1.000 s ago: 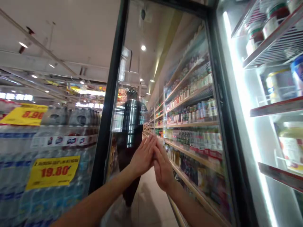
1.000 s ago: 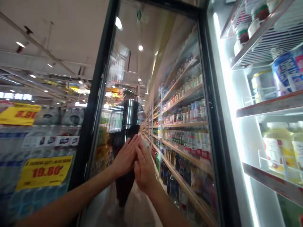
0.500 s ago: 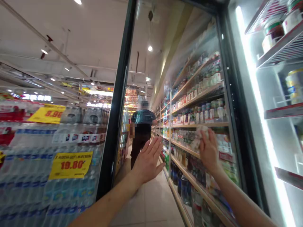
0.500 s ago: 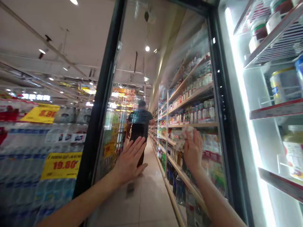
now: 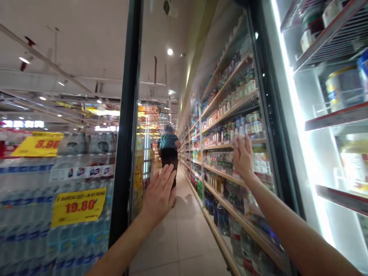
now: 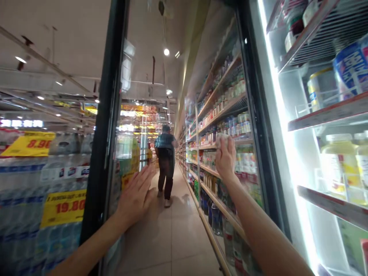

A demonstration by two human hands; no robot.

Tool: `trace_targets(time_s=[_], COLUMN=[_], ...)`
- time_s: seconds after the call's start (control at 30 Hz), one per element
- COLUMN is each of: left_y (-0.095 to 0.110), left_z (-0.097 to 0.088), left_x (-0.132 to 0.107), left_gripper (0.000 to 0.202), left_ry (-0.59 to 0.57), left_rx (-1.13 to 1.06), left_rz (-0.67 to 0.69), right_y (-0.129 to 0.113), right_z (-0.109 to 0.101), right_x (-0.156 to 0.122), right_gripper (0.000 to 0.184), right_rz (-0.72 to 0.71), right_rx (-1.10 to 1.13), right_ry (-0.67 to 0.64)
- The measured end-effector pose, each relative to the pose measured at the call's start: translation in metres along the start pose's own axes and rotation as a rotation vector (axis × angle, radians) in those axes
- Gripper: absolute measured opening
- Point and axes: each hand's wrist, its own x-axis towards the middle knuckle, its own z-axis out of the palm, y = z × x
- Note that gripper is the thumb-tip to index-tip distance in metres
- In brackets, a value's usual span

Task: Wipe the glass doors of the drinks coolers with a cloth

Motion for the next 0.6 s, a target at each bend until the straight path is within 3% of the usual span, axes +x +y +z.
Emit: trace_targets(time_s=[0.07, 0.1, 0.2, 0.27, 0.3, 0.4, 0.47, 0.53, 0.6], left_y=[0.000, 0.001, 0.001, 0.001, 0.001, 0.002, 0.003, 0.005, 0.004], left_z=[0.002, 0.003, 0.008, 0.011, 0.012, 0.015, 0.015, 0.016, 0.018], left_x=[0.002, 0.004, 0.004, 0.002, 0.001, 0.003, 0.009, 0.019, 0.027], left_gripper=[0.063, 0.063, 0.064, 0.064, 0.063, 0.062, 0.061, 0.058, 0.055], left_ry=[0.013, 0.022, 0.043, 0.053, 0.054, 0.065, 0.080, 0.086, 0.080], left_rx=[0.000, 0.001, 0.006, 0.008, 0.008, 0.003, -0.015, -0.041, -0.061], left_rz=[-0.023, -0.035, -0.052, -0.049, -0.049, -0.058, -0.078, -0.125, -0.175], right_y=[0.004, -0.002, -0.029, -0.028, -0.020, 0.013, 0.014, -0.008, -0.039], right_z=[0.001, 0.004, 0.011, 0.011, 0.009, 0.002, 0.002, 0.008, 0.013], right_x=[0.006, 0.005, -0.008, -0.012, -0.011, 0.003, 0.006, -0.002, -0.015], right_gripper=[0.050, 0.049, 0.047, 0.046, 0.046, 0.048, 0.049, 0.048, 0.047], right_rz=[0.082, 0.050, -0.259, -0.358, -0.309, 0.016, 0.093, -0.025, -0.295], right_rx=[-0.016, -0.011, 0.043, 0.054, 0.040, -0.034, -0.052, -0.034, 0.014], right_ry=[0.053, 0.058, -0.056, -0.117, -0.097, 0.088, 0.131, 0.054, -0.119])
